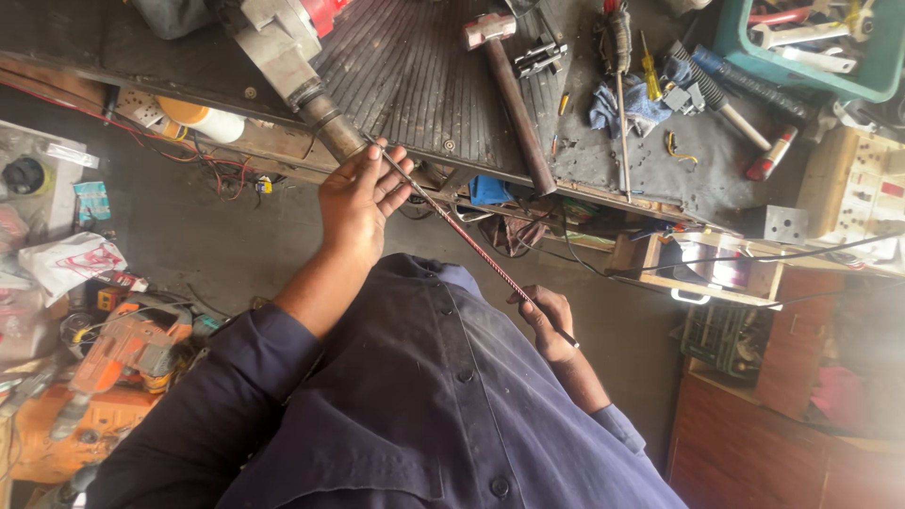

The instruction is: The person wipes a red electric drill with a cloth, then attaches a metal chuck and a long cylindrical attachment to the drill. They insert a threaded metal rod into the attachment and rotate it by hand, testing the fit and alignment.

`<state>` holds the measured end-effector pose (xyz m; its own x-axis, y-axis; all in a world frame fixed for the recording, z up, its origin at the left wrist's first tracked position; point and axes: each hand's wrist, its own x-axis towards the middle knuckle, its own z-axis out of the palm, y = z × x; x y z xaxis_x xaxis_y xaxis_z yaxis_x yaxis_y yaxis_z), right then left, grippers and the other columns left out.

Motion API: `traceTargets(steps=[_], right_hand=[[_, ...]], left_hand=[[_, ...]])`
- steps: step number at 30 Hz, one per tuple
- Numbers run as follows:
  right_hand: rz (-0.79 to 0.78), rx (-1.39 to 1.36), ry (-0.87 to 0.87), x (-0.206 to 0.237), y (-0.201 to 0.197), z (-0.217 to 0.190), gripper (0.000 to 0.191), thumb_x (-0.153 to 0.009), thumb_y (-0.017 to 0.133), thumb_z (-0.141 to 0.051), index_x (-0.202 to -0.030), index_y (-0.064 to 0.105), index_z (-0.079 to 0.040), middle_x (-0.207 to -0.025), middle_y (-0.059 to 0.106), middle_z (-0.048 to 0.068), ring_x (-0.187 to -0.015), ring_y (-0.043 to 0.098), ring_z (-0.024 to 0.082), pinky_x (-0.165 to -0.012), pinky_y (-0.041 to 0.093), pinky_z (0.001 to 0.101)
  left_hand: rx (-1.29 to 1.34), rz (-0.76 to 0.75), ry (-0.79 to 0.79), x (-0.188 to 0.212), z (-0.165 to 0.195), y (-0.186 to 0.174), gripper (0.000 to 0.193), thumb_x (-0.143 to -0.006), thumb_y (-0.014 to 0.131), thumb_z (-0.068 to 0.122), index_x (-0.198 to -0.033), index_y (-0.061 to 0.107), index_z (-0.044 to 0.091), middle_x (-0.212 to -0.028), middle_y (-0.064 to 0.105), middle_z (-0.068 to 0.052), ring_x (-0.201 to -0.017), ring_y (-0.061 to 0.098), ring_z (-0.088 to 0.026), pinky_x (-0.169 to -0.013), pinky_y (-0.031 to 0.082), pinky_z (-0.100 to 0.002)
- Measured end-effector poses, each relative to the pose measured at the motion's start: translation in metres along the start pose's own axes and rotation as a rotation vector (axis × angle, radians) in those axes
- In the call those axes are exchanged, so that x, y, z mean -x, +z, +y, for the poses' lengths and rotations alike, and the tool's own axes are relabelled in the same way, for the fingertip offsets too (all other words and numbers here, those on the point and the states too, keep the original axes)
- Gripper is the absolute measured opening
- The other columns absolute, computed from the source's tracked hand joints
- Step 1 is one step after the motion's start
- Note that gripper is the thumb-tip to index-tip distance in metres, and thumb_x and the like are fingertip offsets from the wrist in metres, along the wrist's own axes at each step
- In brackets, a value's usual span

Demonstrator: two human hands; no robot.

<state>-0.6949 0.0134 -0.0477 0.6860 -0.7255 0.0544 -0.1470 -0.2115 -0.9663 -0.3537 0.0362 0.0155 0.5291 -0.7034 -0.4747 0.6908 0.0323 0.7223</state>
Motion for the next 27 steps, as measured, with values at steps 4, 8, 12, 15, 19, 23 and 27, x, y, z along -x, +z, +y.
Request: traceTargets(steps=[4, 8, 12, 15, 19, 23, 27], right_hand=[[0.023, -0.032, 0.100, 0.005, 0.011, 0.009, 0.036, -0.099, 0.058, -0.033, -0.098, 0.073, 0.000, -0.066, 0.053, 0.004, -0.061, 0.049, 0.013, -0.059, 0.040, 0.0296], [0.016, -0.011, 0.074, -0.001, 0.029, 0.012, 0.034, -0.099, 0.057, -0.031, -0.100, 0.072, 0.000, -0.073, 0.060, 0.007, -0.067, 0.055, 0.016, -0.064, 0.044, 0.0315], [0.041, 0.014, 0.001, -0.015, 0.048, 0.007, 0.030, -0.101, 0.057, -0.027, -0.102, 0.070, 0.000, -0.092, 0.070, 0.013, -0.082, 0.066, 0.022, -0.075, 0.051, 0.0344], [0.075, 0.050, 0.080, -0.025, 0.063, 0.000, 0.029, -0.097, 0.059, -0.025, -0.101, 0.072, 0.000, -0.085, 0.069, 0.014, -0.076, 0.064, 0.024, -0.073, 0.050, 0.0349], [0.102, 0.046, 0.074, -0.034, 0.083, -0.013, 0.027, -0.099, 0.058, -0.023, -0.103, 0.071, 0.000, -0.092, 0.072, 0.014, -0.081, 0.067, 0.024, -0.076, 0.052, 0.0343], [0.126, 0.074, 0.114, -0.043, 0.100, -0.024, 0.026, -0.098, 0.060, -0.023, -0.103, 0.072, -0.001, -0.091, 0.071, 0.014, -0.081, 0.067, 0.024, -0.076, 0.052, 0.0342], [0.142, 0.099, 0.130, -0.048, 0.118, -0.031, 0.027, -0.098, 0.060, -0.024, -0.104, 0.072, -0.001, -0.091, 0.071, 0.013, -0.082, 0.067, 0.024, -0.076, 0.052, 0.0342]], left_hand=[[-0.028, -0.049, 0.009, 0.002, -0.014, -0.006, 0.034, -0.100, 0.066, 0.027, -0.125, 0.066, 0.005, -0.118, 0.075, -0.011, -0.108, 0.073, -0.023, -0.087, 0.062, -0.037], [-0.063, -0.095, -0.030, 0.000, -0.023, -0.015, 0.033, -0.100, 0.065, 0.024, -0.125, 0.067, 0.003, -0.118, 0.074, -0.013, -0.110, 0.074, -0.025, -0.089, 0.063, -0.038], [-0.069, -0.107, -0.076, -0.003, -0.020, -0.026, 0.034, -0.101, 0.063, 0.023, -0.127, 0.066, 0.001, -0.120, 0.074, -0.013, -0.110, 0.074, -0.025, -0.091, 0.063, -0.038], [-0.115, -0.135, -0.126, -0.004, -0.014, -0.032, 0.035, -0.101, 0.064, 0.023, -0.127, 0.065, 0.000, -0.118, 0.074, -0.015, -0.109, 0.073, -0.026, -0.091, 0.063, -0.039], [-0.150, -0.187, -0.194, -0.007, -0.004, -0.042, 0.034, -0.101, 0.063, 0.022, -0.126, 0.065, -0.001, -0.118, 0.074, -0.014, -0.111, 0.074, -0.025, -0.093, 0.063, -0.037], [-0.145, -0.231, -0.234, -0.013, 0.008, -0.051, 0.031, -0.102, 0.062, 0.021, -0.124, 0.065, -0.001, -0.118, 0.073, -0.013, -0.110, 0.073, -0.025, -0.093, 0.063, -0.037], [-0.161, -0.272, -0.265, -0.018, 0.015, -0.059, 0.031, -0.102, 0.062, 0.020, -0.124, 0.066, -0.002, -0.118, 0.073, -0.013, -0.111, 0.073, -0.025, -0.092, 0.062, -0.037]])
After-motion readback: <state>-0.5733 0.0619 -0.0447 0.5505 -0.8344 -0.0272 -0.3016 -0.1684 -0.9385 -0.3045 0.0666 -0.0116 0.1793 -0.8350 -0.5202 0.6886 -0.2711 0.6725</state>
